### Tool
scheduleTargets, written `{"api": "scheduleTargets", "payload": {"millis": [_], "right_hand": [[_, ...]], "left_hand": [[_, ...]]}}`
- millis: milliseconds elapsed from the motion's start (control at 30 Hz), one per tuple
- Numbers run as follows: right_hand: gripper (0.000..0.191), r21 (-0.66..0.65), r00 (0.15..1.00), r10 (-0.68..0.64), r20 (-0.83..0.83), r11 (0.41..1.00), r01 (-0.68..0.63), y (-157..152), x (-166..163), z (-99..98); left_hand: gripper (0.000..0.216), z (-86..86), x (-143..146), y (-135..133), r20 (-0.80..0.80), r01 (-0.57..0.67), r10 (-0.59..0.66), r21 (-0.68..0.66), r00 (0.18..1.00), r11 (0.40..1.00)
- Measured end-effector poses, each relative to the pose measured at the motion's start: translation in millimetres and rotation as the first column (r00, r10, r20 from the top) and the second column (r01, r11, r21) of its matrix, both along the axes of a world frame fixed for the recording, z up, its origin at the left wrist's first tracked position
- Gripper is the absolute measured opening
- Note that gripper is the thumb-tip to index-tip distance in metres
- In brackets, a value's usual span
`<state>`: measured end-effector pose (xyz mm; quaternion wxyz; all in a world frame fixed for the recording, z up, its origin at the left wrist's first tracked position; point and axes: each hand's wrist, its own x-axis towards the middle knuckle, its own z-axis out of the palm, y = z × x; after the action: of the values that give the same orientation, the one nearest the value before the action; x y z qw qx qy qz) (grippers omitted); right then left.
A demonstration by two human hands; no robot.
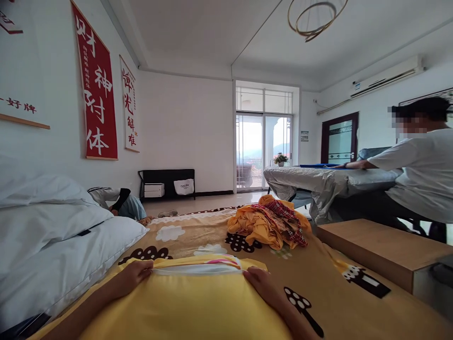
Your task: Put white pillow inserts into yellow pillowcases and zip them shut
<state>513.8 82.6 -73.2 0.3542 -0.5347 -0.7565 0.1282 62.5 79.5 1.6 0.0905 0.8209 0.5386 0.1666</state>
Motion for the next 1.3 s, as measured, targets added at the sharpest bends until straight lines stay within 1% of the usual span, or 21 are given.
{"api": "scheduleTargets", "payload": {"millis": [67,200,300,367,467,567,633,667,700,767,833,933,1000,1067,1167,1267,1300], "right_hand": [[0.062,0.019,0.998,-0.059,-0.017,0.998,0.059,7,-5,-4.4],[0.065,0.038,0.996,-0.072,-0.043,0.997,0.074,4,-12,-9.9],[0.065,0.062,0.994,-0.090,-0.064,0.994,0.094,-6,-16,-4.1],[0.063,0.089,0.992,-0.095,-0.083,0.991,0.102,-13,-17,8.8],[0.059,0.141,0.991,-0.087,-0.099,0.985,0.100,-25,-15,42.2],[0.054,0.283,0.990,-0.104,-0.095,0.951,0.127,-39,-12,79.8],[0.053,0.356,0.992,-0.105,-0.065,0.926,0.121,-47,-14,96.7],[0.053,0.364,0.995,-0.093,-0.041,0.926,0.101,-50,-15,101.2],[0.053,0.360,0.997,-0.081,-0.018,0.929,0.082,-52,-17,103.0],[0.052,0.366,0.996,-0.090,-0.021,0.926,0.092,-54,-21,99.9],[0.051,0.398,0.994,-0.104,-0.035,0.911,0.110,-55,-23,92.0],[0.050,0.430,0.997,-0.077,0.030,0.901,0.056,-54,-23,80.5],[0.049,0.456,0.996,-0.092,0.020,0.887,0.072,-52,-22,76.5],[0.049,0.481,0.996,-0.084,0.018,0.874,0.065,-49,-22,74.9],[0.048,0.489,0.996,-0.020,0.087,0.872,-0.025,-43,-23,74.6],[0.047,0.499,0.997,-0.031,0.071,0.866,-0.008,-38,-24,73.6],[0.047,0.489,0.996,-0.022,0.082,0.872,-0.021,-37,-24,72.1]], "left_hand": [[0.022,2.2,5,8,0.007,-0.014,0.014,0.002,1.000,1.000],[0.022,2.0,14,11,0.088,-0.040,0.037,0.030,0.995,0.999],[0.024,2.1,15,4,0.202,-0.052,0.034,0.084,0.979,0.995],[0.026,7.3,12,-5,0.273,-0.053,0.020,0.114,0.962,0.992],[0.030,26.0,6,-23,0.344,-0.042,-0.014,0.155,0.939,0.987],[0.033,49.7,3,-44,0.395,-0.052,-0.044,0.230,0.918,0.972],[0.033,60.8,3,-54,0.404,-0.061,-0.060,0.279,0.913,0.958],[0.033,63.8,2,-57,0.400,-0.059,-0.067,0.294,0.914,0.954],[0.033,65.2,2,-59,0.393,-0.054,-0.074,0.304,0.917,0.951],[0.032,63.9,0,-59,0.383,-0.046,-0.080,0.308,0.920,0.950],[0.033,60.0,-4,-58,0.381,-0.046,-0.080,0.311,0.921,0.949],[0.033,55.8,-8,-57,0.375,-0.040,-0.094,0.335,0.922,0.941],[0.034,55.2,-9,-58,0.376,-0.040,-0.096,0.338,0.921,0.940],[0.035,55.5,-10,-58,0.381,-0.035,-0.096,0.323,0.920,0.946],[0.036,56.0,-13,-59,0.384,-0.014,-0.116,0.321,0.916,0.947],[0.035,54.8,-16,-60,0.392,-0.023,-0.113,0.324,0.913,0.946],[0.035,53.0,-17,-61,0.391,-0.025,-0.107,0.318,0.914,0.948]]}}
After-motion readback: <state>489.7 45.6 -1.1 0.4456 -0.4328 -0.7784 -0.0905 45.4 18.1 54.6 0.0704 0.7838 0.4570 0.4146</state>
